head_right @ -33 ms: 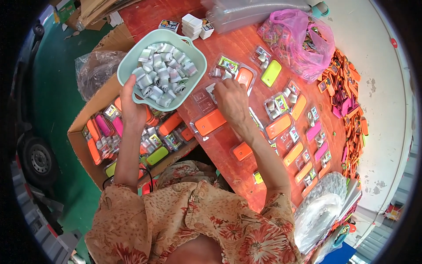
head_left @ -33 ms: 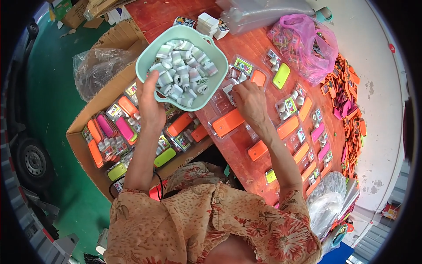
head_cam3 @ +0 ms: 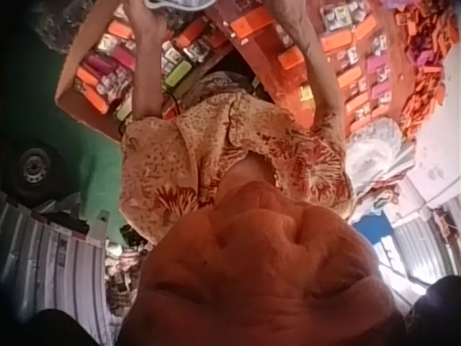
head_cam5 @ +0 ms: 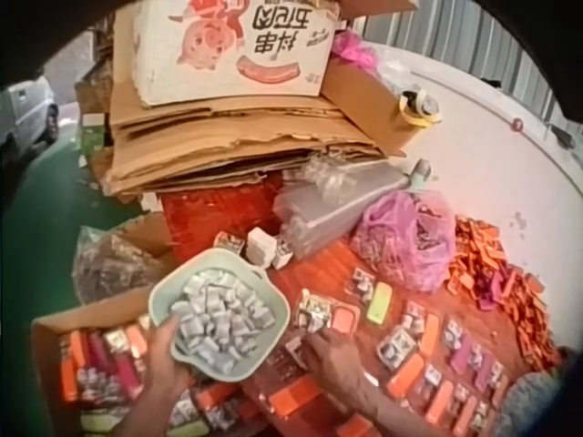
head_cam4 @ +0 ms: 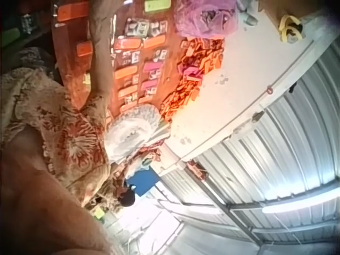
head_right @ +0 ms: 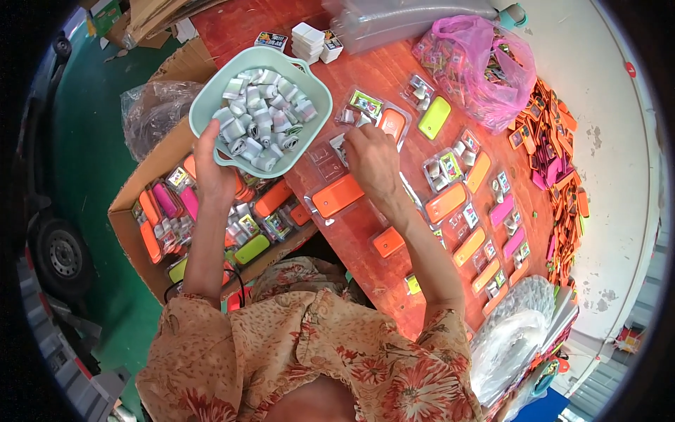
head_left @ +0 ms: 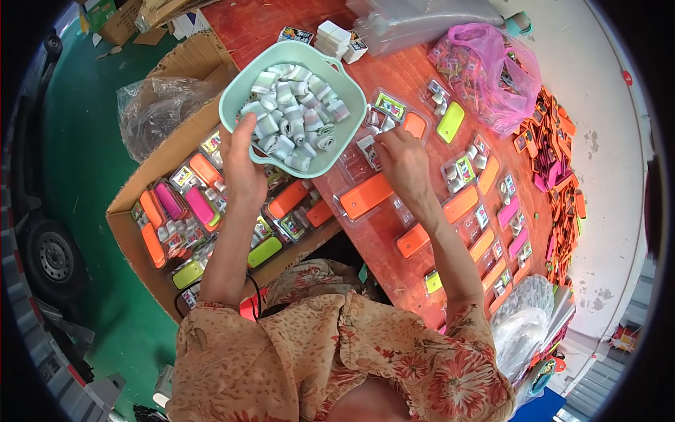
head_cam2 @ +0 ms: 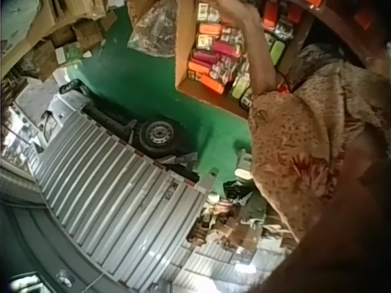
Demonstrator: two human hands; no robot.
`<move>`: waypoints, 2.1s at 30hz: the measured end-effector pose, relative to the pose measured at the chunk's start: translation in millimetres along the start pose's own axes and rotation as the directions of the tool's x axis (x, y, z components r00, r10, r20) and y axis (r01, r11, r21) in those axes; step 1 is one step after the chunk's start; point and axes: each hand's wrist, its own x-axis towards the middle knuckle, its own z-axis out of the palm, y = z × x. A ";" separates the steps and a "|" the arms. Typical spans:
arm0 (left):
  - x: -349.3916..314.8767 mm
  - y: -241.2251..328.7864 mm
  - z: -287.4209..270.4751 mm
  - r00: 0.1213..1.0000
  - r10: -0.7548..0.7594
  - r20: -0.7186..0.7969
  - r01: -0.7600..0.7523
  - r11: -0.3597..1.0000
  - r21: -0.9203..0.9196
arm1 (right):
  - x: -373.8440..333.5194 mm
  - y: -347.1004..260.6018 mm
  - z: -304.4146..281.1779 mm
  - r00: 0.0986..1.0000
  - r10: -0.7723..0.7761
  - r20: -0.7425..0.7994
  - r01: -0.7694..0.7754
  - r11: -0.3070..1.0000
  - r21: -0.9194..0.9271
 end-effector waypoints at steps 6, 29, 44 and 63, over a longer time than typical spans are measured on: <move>-13.9 -9.4 19.0 0.984 0.173 0.051 -0.178 0.974 0.142 | 28.9 -51.7 -22.4 0.970 -0.218 0.104 0.222 0.975 -0.029; -7.5 -9.1 26.7 0.990 0.135 0.041 -0.140 0.978 0.154 | 53.8 -27.9 -12.6 0.990 -0.073 0.118 0.085 0.991 -0.102; -0.7 4.4 -6.7 0.990 0.135 -0.041 -0.128 0.982 0.143 | -12.2 -43.8 19.1 0.979 0.187 0.081 -0.188 0.982 0.004; -39.2 -41.6 57.1 0.976 -0.036 0.215 0.020 0.997 0.078 | 4.4 -34.0 -35.9 0.961 0.081 0.265 -0.142 0.965 0.221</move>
